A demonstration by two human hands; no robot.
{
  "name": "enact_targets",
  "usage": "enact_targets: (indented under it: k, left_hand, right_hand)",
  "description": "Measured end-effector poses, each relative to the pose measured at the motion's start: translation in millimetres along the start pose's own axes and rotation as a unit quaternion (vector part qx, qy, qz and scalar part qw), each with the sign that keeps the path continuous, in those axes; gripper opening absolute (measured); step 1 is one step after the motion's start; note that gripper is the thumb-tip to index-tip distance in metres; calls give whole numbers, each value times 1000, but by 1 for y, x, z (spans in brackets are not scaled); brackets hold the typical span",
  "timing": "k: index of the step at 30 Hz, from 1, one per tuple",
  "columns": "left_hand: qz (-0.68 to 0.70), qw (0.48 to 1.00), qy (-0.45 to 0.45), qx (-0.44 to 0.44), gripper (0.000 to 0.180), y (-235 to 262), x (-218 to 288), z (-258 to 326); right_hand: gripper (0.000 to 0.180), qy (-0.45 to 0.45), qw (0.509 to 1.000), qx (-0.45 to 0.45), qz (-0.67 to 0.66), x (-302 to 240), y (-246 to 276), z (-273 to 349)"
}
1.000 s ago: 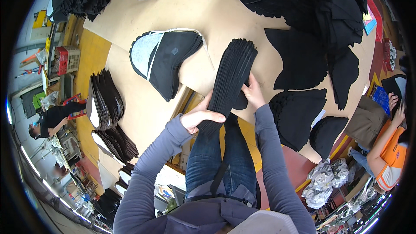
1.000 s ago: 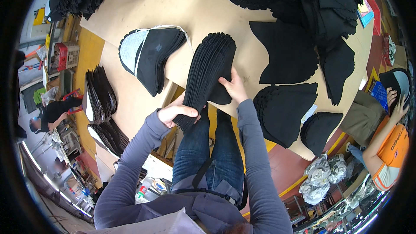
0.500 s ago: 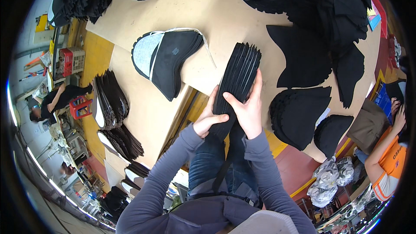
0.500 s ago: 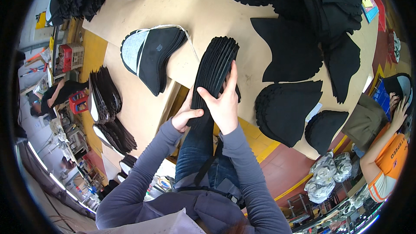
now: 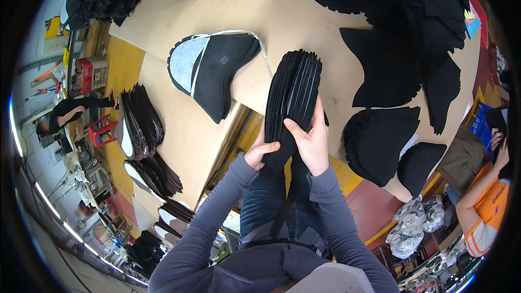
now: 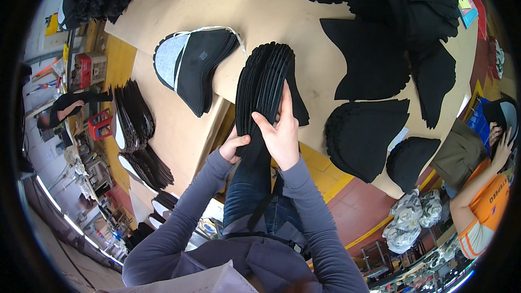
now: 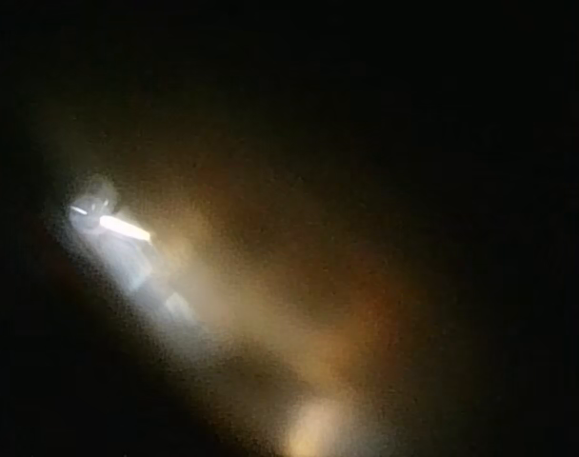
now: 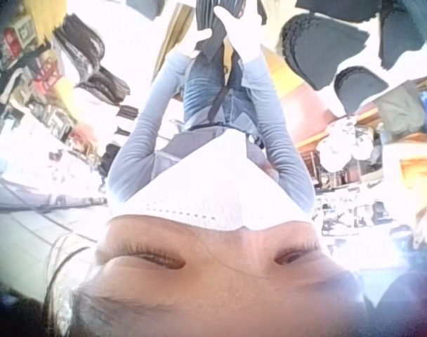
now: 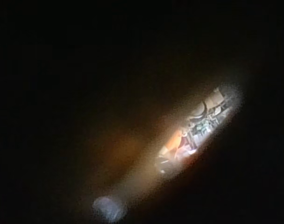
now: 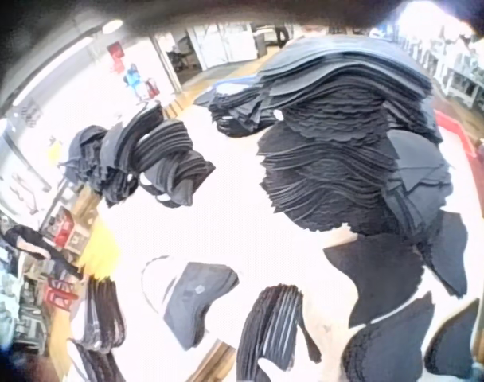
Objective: The person stacks black fabric pieces on a table in a factory setting. They pick up pieces, align them, and place them into neat piles while coworkers work nearby.
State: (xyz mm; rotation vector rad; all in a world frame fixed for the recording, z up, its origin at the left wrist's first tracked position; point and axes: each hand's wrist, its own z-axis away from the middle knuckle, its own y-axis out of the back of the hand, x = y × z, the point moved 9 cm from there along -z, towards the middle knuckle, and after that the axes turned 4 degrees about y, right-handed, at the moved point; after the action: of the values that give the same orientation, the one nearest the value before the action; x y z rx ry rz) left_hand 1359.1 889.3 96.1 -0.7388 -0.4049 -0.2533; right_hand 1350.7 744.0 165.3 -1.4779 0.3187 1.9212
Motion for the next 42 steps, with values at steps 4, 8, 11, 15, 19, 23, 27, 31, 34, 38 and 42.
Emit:
enact_targets:
  k: [4,8,11,15,19,23,27,31,34,38,42]
  left_hand:
    - [19,1000,6,-5,94,13,-10,-1]
    - [41,999,9,-1,90,12,-8,1]
    - [57,998,8,-2,88,14,-8,1]
    - [53,998,34,-9,97,19,-11,0]
    - [-68,997,13,-39,115,4,5,-2]
    - [-73,996,36,-20,121,-5,9,-1]
    - [-56,998,37,-9,114,-6,6,-1]
    - [-43,999,15,6,110,-6,6,-1]
    - [-45,999,5,10,109,-8,8,0]
    - [-47,999,0,27,82,6,0,-1]
    - [51,996,33,-71,71,-4,5,8]
  right_hand:
    - [76,-5,1000,-2,14,2,-3,2]
    - [76,-4,1000,-11,-22,5,-4,2]
    - [75,3,998,-18,-64,14,-2,2]
    - [85,-9,995,-41,-90,18,5,2]
    - [88,26,995,-64,-70,23,6,5]
    - [82,-12,994,-68,-79,20,7,9]
    - [80,22,998,-50,-41,13,12,11]
    - [81,46,998,-23,-41,6,16,19]
    - [79,65,998,-22,-11,8,20,23]
    - [73,64,997,-17,-28,9,20,24]
    - [77,52,998,-13,-38,33,32,8]
